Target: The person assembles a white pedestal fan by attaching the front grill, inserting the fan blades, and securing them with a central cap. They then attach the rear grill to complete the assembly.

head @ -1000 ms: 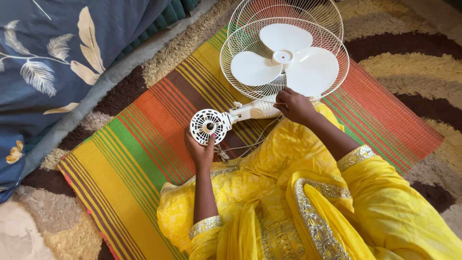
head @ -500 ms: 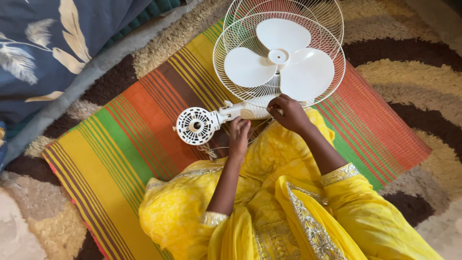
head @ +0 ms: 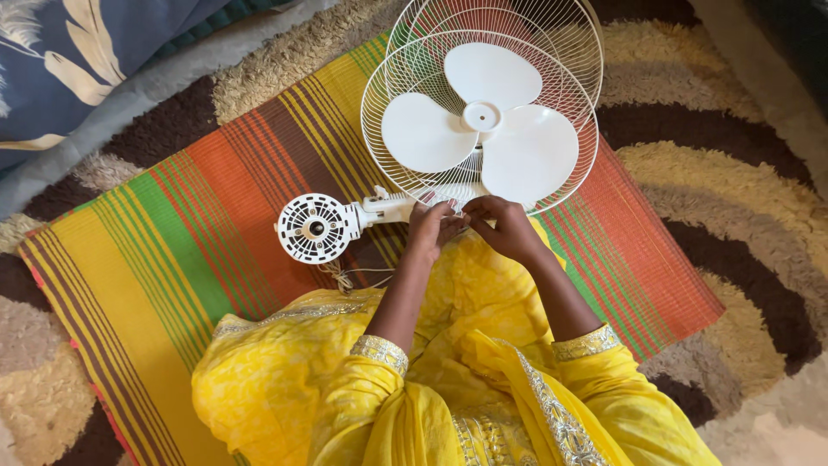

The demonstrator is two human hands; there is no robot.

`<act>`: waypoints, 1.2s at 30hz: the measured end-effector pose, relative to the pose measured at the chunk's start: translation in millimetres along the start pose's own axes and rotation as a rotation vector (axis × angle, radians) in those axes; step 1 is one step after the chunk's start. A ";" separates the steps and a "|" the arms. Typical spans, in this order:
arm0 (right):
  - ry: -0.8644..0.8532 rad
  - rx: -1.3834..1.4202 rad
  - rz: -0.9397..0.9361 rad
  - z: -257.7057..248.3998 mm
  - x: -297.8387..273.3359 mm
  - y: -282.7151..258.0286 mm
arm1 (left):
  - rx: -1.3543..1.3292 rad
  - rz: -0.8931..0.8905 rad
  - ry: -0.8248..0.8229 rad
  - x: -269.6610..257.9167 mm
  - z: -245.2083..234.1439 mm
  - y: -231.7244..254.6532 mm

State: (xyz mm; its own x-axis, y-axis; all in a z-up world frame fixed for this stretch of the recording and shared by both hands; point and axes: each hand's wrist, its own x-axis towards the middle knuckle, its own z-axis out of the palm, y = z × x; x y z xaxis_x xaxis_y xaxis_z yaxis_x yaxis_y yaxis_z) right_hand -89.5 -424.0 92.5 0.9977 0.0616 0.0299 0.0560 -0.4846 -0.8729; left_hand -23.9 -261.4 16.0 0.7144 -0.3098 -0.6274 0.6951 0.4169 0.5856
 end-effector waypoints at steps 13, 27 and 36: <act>0.495 -0.592 0.008 -68.6 -2.6 78.3 | -0.111 0.059 0.101 -24.8 -26.3 -24.2; 0.452 -0.156 0.487 -73.2 21.5 48.1 | -0.135 0.280 -0.093 -82.7 -56.1 4.5; 0.465 0.748 0.194 -68.5 14.4 52.6 | -0.280 0.372 0.075 -37.7 -122.5 -33.7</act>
State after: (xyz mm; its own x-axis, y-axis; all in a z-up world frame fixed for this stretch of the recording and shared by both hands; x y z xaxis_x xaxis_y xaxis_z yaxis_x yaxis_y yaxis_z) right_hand -69.4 -508.4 80.4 0.9113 -0.3997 -0.0992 0.0063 0.2544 -0.9671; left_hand -84.0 -159.1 -42.9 0.8961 -0.0378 -0.4423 0.3375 0.7054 0.6233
